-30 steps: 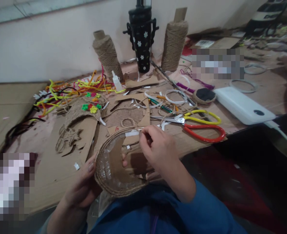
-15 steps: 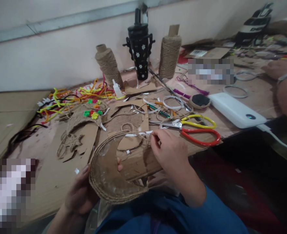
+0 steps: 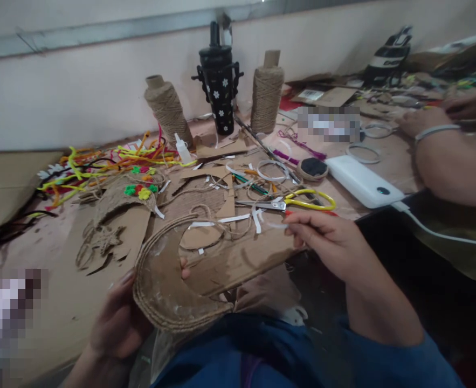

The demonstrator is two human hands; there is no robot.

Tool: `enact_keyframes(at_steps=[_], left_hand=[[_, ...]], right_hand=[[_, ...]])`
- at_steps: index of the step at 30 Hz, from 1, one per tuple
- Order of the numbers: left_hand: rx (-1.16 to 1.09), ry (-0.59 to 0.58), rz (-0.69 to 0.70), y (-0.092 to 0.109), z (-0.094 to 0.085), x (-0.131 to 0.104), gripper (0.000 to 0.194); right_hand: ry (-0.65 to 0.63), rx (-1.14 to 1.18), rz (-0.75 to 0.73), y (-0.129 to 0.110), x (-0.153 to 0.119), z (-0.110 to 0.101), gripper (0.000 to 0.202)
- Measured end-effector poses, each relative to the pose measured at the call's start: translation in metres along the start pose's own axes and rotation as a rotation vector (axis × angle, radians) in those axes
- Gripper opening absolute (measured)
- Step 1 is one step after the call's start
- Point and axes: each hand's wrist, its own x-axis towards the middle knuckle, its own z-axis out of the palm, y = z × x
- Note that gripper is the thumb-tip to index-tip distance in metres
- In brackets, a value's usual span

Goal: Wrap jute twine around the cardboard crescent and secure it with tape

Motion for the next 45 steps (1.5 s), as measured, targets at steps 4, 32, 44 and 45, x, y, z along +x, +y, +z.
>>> enact_keyframes(at_steps=[4, 32, 44, 45], left_hand=[[0.001, -0.074, -0.014, -0.001, -0.007, 0.002, 0.028], [0.092, -0.089, 0.012, -0.004, 0.003, -0.001, 0.030], [0.478, 0.130, 0.109, -0.010, 0.013, 0.015, 0.021], [0.530, 0.127, 0.120, -0.010, 0.014, 0.015, 0.019]], right_hand=[[0.063, -0.020, 0.150, 0.021, 0.019, -0.014, 0.019], [-0.502, 0.104, -0.139, -0.072, 0.051, 0.093, 0.017], [-0.966, -0.241, -0.339, -0.100, 0.035, 0.083, 0.019], [-0.978, -0.239, -0.329, -0.100, 0.034, 0.084, 0.018]])
